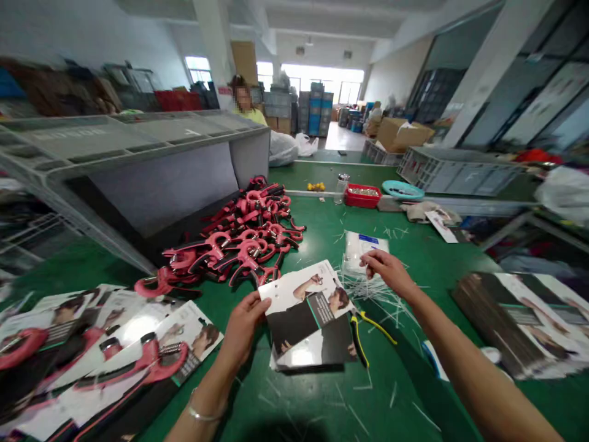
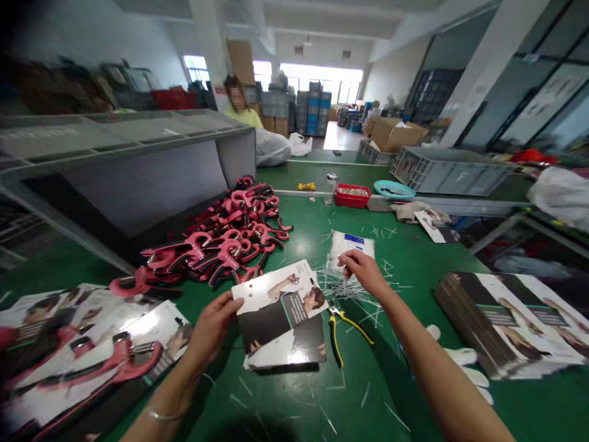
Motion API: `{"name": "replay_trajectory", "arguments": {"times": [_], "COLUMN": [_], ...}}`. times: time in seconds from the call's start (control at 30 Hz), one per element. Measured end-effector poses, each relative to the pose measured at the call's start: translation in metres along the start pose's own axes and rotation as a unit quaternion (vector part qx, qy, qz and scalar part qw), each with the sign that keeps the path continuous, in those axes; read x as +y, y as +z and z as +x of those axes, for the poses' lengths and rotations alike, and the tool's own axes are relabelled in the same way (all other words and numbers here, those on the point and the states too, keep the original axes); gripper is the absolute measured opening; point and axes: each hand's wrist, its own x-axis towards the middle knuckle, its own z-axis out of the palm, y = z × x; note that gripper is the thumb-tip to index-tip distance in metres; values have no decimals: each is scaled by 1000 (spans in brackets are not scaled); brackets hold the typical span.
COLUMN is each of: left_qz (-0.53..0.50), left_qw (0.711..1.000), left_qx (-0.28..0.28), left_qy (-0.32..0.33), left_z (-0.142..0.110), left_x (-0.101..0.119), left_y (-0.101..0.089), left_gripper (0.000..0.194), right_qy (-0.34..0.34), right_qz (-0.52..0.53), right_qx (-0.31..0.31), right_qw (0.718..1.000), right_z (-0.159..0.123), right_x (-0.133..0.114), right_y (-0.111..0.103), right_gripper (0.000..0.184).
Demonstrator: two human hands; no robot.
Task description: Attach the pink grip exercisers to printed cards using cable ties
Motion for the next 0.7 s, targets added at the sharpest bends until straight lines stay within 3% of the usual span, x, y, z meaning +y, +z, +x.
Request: {"name": "replay_trajectory", "arguments": {"times": [0.07,0.17,0.27,0.37,0.47,0.7], "left_qz": [17,30,22,5,-2,-20], "left_qw": [1000,999,999,999,1000,1000], "left_qx": [15,21,13,16,13,7], "left_qy": [4,-1,-21,-30,-16,-14], "left_z": [3,6,8,7,7,12], "left_x": [5,8,4,-4,-11,-13], "left_y": [-4,-11,-17,-22,-24,-27], "left_gripper": [42,38,37,37,35,38], "right_qy": [-21,-60,-107,-153,-184,-196], "right_qz": [76,188,246,202,136,59], "right_qx": [62,104,68,29,13,-31], "right_qw": [995,975,961,967,973,978], "right_z": [7,14,10,1,-3,2], "right_x": [-8,-28,-62,-91,-101,-88], "right_y": [4,25,64,109,143,171], "right_gripper": [29,26,21,17,17,14]}}
